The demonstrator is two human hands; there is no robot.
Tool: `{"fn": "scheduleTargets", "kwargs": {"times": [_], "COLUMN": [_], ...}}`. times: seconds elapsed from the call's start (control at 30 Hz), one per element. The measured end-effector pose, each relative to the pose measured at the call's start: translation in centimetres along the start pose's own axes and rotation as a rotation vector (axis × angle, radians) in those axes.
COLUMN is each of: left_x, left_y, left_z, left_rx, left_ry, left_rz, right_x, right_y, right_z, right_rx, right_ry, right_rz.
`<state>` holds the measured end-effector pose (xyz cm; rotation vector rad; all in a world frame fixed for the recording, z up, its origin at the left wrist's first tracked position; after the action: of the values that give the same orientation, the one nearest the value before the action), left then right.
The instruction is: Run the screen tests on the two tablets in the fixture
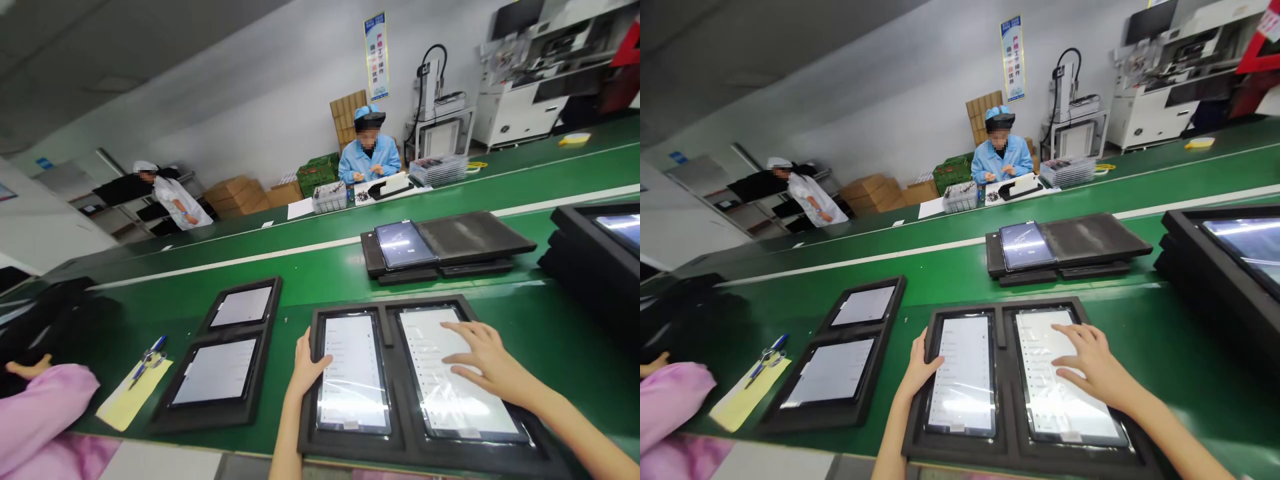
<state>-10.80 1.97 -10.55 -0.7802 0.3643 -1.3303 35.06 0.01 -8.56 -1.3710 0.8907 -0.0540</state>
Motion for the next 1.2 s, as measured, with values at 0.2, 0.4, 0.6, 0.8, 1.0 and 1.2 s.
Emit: {"fn": "scheduleTargets", "kwargs": {"times": [0.2,0.4,0.6,0.8,1.0,1.2], "left_x": [0.3,1.6,3.2,2.4,2.2,2.2], "left_y": [0.1,0.0,-0.2,-0.3,-0.4,-0.2], "left_z": [1.0,0.9,0.7,0.3,-0.3,-0.3], "left_rx": [0.107,0.099,0.097,0.046,0.041,0.215], "left_ry": [-0.012,0.008,0.073,0.096,0.122,0.029], "left_rz": [-0.044,-0.101,-0.145,-0.136,-0.118,-0.153], "right_x": [1.1,1.1,1.1,0.1,-0.3,0.9], "right_y": [-0.4,0.4,0.5,0.3,0.0,-0.4], "right_z": [-1.3,-2.2,-2.4,-3.4,-3.8,-2.8], "right_rx": [-0.105,-0.178,-0.221,-0.222,-0.138,-0.189], "right_ry": [0.177,0.16,0.063,-0.034,0.017,0.104], "right_rz": [0.159,0.175,0.056,-0.014,-0.033,0.19]}}
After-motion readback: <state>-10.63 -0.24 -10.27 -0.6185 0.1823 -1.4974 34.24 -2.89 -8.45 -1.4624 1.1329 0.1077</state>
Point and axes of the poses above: each hand's wrist, its own x-axis away from the middle knuckle, its own y-axis out of the palm, z = x × y, the point moved 2 cm from there along -x, towards the middle knuckle, and after that the axes turned 14 degrees about -y, right-handed, at the moved point
